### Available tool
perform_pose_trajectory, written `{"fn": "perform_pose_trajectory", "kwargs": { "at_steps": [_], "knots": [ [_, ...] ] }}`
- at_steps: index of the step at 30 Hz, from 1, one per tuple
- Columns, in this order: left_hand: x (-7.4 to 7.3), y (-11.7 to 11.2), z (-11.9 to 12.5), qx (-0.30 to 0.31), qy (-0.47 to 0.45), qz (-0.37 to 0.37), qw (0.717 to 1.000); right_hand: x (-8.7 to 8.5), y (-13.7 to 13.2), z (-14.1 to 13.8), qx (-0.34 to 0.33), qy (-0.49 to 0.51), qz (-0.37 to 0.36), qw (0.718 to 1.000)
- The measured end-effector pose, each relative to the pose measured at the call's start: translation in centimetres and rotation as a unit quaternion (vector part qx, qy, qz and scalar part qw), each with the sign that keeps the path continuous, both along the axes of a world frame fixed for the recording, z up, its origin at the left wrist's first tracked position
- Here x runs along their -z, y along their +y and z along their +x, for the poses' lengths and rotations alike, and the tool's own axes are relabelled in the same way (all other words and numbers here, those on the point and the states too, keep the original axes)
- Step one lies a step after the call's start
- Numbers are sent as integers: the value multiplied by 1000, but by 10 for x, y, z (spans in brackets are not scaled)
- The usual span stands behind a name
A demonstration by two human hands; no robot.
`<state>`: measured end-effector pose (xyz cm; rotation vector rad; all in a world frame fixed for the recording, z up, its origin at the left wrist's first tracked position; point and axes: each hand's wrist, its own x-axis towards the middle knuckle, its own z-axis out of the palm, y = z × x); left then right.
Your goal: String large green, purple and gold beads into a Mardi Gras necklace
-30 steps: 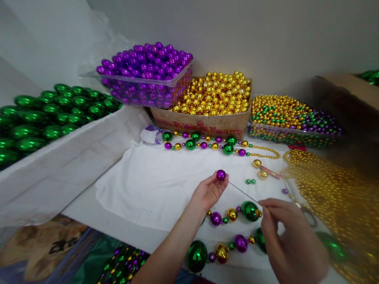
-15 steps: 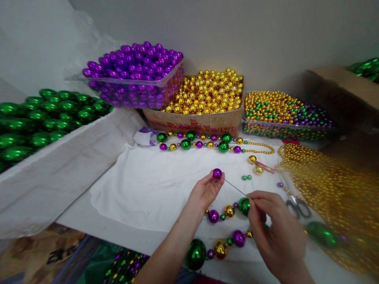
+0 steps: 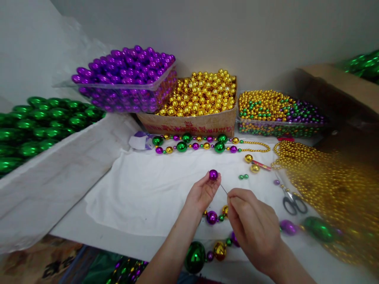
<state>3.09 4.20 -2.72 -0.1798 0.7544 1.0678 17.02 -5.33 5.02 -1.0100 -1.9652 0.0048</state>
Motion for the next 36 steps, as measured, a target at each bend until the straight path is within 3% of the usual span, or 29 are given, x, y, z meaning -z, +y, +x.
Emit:
{"fn": "perform_pose_trajectory", "kwargs": {
  "at_steps": [11,20,27,36],
  "knots": [
    [5,-2,6,9,-17,21,1000,14,15,-4,25,-33,-13,999],
    [4,-4,5,6,-5,34,999,7,21,1,41,-38,-11,998],
    [4,-5,8,-9,-4,31,999,13,22,-3,40,-63,14,997],
    [2,-6,4,-34,-16,12,999,16,15,-5,31,25,-15,999]
  ]
}}
